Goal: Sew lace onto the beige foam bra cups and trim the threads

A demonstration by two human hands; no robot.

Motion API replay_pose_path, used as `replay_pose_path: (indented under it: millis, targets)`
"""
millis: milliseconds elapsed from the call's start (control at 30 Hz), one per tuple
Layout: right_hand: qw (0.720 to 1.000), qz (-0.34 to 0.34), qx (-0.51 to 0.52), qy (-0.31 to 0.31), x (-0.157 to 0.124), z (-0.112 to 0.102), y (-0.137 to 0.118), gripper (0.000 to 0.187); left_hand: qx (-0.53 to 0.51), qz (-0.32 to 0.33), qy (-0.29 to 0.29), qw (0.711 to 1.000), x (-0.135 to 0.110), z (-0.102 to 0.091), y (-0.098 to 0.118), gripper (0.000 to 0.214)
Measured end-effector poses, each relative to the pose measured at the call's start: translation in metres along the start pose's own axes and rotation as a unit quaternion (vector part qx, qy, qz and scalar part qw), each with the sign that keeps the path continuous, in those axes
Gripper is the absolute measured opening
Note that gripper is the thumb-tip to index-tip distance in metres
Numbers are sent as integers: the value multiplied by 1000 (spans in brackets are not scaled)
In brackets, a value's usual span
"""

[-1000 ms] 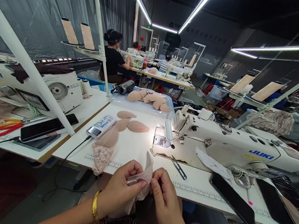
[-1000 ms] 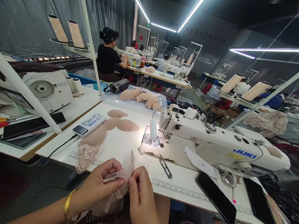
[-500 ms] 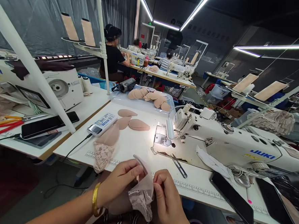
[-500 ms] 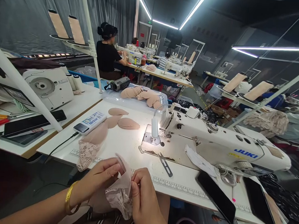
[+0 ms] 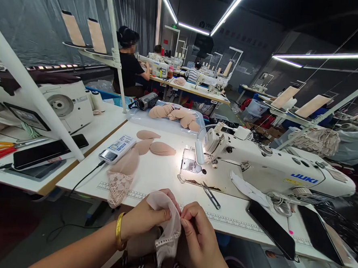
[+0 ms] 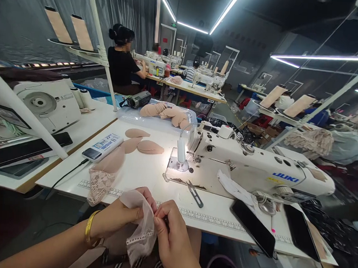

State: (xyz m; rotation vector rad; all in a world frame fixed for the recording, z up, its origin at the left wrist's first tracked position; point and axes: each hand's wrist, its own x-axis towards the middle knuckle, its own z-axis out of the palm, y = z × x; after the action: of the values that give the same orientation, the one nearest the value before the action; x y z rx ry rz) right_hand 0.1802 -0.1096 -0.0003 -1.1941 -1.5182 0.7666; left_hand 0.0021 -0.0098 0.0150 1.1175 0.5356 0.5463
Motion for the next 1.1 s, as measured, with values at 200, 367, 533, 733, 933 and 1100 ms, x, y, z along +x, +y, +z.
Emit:
replay_pose_path:
  millis: [200, 367, 533, 733, 933, 1100]
  targets:
    - [996, -6, -80, -39, 6, -11, -14, 13, 81, 38, 14, 996, -2, 0, 11, 36]
    - [994, -33, -92, -58, 9, -17, -25, 20, 60, -14, 18, 998, -4, -3, 7, 48]
    - [996, 46, -37, -65, 8, -24, -27, 20, 61, -27, -11, 998, -2, -7, 6, 40]
    - [969, 111, 219, 11, 2, -2, -6, 26, 2, -45, -10, 999, 2, -2, 5, 44]
    - [931, 129, 340, -16, -4, 14, -2, 26, -19, -70, -11, 997, -2, 1, 4, 47]
    - [968, 104, 215, -75, -4, -6, -16, 27, -59, -58, -7, 997, -5, -4, 15, 48]
